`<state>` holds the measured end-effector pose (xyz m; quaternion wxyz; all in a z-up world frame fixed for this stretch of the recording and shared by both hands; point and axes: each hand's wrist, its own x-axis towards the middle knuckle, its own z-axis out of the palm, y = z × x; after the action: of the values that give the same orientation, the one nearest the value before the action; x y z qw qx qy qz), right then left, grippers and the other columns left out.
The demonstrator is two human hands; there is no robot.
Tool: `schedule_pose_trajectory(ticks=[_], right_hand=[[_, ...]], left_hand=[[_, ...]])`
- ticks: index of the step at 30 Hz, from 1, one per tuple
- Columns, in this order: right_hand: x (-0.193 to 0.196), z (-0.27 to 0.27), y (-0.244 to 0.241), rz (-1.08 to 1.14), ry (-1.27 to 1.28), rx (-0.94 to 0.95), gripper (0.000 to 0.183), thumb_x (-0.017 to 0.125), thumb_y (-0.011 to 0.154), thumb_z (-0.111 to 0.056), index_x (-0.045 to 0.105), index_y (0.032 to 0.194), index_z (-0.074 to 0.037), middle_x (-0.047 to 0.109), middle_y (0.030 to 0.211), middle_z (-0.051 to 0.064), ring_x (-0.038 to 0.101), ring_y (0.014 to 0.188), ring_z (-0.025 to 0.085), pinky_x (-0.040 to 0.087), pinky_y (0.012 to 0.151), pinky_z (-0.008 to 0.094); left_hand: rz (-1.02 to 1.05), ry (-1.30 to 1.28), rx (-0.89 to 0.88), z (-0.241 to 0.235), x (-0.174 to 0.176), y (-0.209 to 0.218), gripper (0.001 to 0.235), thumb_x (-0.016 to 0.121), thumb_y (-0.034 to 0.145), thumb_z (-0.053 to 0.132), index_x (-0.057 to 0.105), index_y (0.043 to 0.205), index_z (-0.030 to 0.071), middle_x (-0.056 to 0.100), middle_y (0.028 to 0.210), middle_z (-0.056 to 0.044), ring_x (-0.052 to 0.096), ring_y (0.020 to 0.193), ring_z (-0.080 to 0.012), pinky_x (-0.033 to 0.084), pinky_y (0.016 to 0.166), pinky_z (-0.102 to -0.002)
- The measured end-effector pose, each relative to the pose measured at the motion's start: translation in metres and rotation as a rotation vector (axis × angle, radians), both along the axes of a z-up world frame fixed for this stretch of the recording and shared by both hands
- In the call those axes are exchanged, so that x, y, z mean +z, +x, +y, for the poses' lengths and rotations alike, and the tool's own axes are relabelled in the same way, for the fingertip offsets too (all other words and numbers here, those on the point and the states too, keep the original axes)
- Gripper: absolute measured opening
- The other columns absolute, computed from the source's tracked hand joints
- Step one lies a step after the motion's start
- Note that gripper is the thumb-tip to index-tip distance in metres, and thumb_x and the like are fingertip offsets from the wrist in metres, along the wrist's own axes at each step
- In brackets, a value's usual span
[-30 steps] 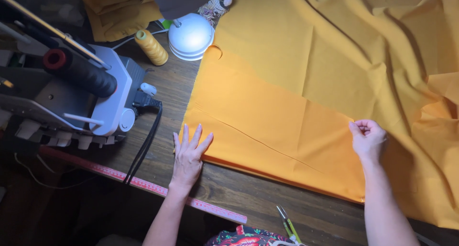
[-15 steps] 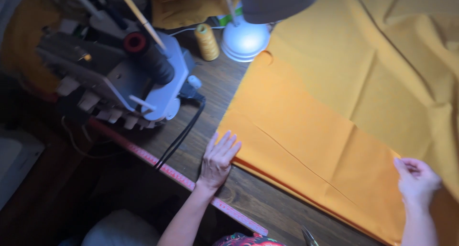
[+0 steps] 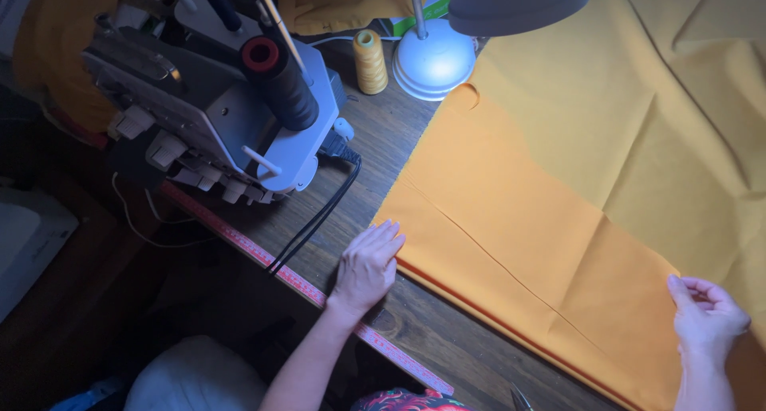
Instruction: The person pins a section of yellow fabric and then uses scissors to cut out a specific pattern piece on a wooden workspace.
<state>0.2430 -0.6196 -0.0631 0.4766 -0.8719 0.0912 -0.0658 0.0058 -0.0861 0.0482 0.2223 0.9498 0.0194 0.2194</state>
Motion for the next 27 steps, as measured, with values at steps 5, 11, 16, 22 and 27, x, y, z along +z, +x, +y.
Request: schedule_pose_trajectory(ticks=[5, 11, 16, 22, 27], right_hand=[[0.010, -0.038, 0.018, -0.248, -0.644, 0.201, 0.019, 0.080, 0.112, -0.022, 0.080, 0.129, -0.012, 0.071, 0.120, 0.007, 0.065, 0.103, 0.023, 0.051, 0.098, 0.036], [0.040, -0.043, 0.039, 0.125, -0.812, 0.284, 0.028, 0.075, 0.096, -0.045, 0.078, 0.113, -0.022, 0.077, 0.098, -0.002, 0.071, 0.101, 0.024, 0.050, 0.093, 0.039], [0.044, -0.046, 0.045, 0.257, -0.887, 0.323, 0.025, 0.074, 0.092, -0.047, 0.082, 0.103, -0.025, 0.079, 0.110, 0.006, 0.074, 0.105, 0.024, 0.054, 0.092, 0.039], [0.040, -0.060, 0.047, 0.343, -0.651, 0.290, 0.026, 0.084, 0.087, -0.040, 0.082, 0.094, -0.014, 0.073, 0.084, -0.001, 0.062, 0.078, 0.015, 0.044, 0.075, 0.030], [0.025, -0.087, 0.057, 0.408, -0.205, 0.293, 0.022, 0.080, 0.096, -0.021, 0.072, 0.106, -0.003, 0.064, 0.088, 0.009, 0.054, 0.074, 0.018, 0.049, 0.045, 0.042]], left_hand=[[0.258, -0.332, 0.152, 0.032, 0.017, 0.056, 0.048, 0.051, 0.092, 0.016, 0.060, 0.138, 0.005, 0.072, 0.123, -0.018, 0.068, 0.107, -0.0366, 0.050, 0.095, -0.048], [0.374, -0.297, 0.318, 0.050, -0.020, 0.128, 0.037, 0.057, 0.098, 0.023, 0.061, 0.132, 0.006, 0.076, 0.110, -0.012, 0.068, 0.102, -0.0399, 0.048, 0.086, -0.054], [0.429, -0.333, 0.370, 0.048, -0.022, 0.136, 0.026, 0.070, 0.092, 0.023, 0.068, 0.116, 0.014, 0.076, 0.099, -0.007, 0.067, 0.102, -0.0356, 0.048, 0.085, -0.053], [0.333, -0.348, 0.405, 0.041, -0.028, 0.127, 0.028, 0.077, 0.087, 0.027, 0.069, 0.112, 0.018, 0.071, 0.098, -0.003, 0.068, 0.095, -0.0333, 0.049, 0.079, -0.053], [0.369, -0.326, 0.390, 0.034, -0.021, 0.121, 0.035, 0.077, 0.088, 0.034, 0.066, 0.116, 0.015, 0.069, 0.097, -0.005, 0.067, 0.098, -0.0323, 0.050, 0.080, -0.052]])
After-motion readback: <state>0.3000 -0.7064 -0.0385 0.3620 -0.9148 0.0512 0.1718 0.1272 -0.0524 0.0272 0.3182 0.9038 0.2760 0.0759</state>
